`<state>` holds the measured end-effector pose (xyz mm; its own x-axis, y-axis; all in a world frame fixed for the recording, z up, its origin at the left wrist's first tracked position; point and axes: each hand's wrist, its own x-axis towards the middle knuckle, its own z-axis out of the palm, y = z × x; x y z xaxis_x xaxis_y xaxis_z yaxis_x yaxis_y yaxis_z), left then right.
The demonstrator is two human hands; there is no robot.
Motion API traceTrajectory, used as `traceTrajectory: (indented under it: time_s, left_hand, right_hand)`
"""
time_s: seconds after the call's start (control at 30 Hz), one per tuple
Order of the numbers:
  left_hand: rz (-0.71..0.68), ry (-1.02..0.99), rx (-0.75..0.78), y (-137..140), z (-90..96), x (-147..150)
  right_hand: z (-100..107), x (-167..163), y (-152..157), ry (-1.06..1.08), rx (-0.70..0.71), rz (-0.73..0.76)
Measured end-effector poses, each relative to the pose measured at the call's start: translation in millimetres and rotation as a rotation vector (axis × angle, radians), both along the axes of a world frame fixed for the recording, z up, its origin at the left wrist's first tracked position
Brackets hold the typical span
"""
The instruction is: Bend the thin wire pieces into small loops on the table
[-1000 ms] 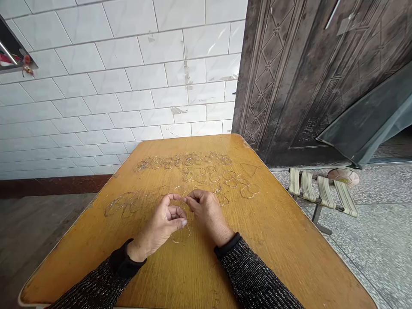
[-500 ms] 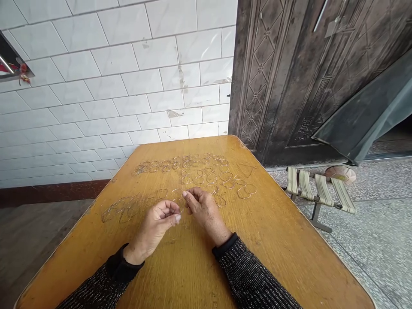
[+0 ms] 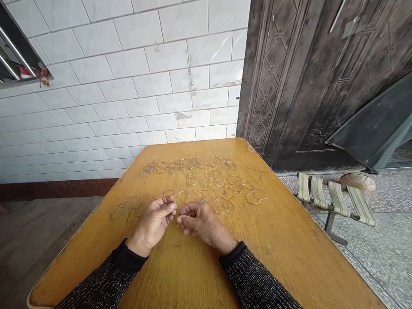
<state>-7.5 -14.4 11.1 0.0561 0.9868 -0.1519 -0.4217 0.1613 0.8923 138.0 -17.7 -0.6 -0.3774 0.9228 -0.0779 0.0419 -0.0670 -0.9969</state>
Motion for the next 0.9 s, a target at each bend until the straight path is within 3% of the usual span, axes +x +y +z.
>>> traceTrajectory:
  time_s: [0.27,0.47,0.57,0.9]
  left_hand:
    - [-0.070,-0.014,-0.062,3,-1.6,-2]
    - [0.004,0.341,0.222,2,5.6,-2]
    - [-0.028,0.454,0.303,-1,9.7,-3]
    - [-0.024,0.268,0.238,2,4.4,-4]
  right_hand:
    - [-6,0,2,0.035,-0.037,-0.035]
    - [-2,-2,2,0.072,-0.052,-0.106]
    - [-2,-2,3,0.106,-0.043,-0.157]
    - [1,-2,5,0.136,-0.053,-0.184]
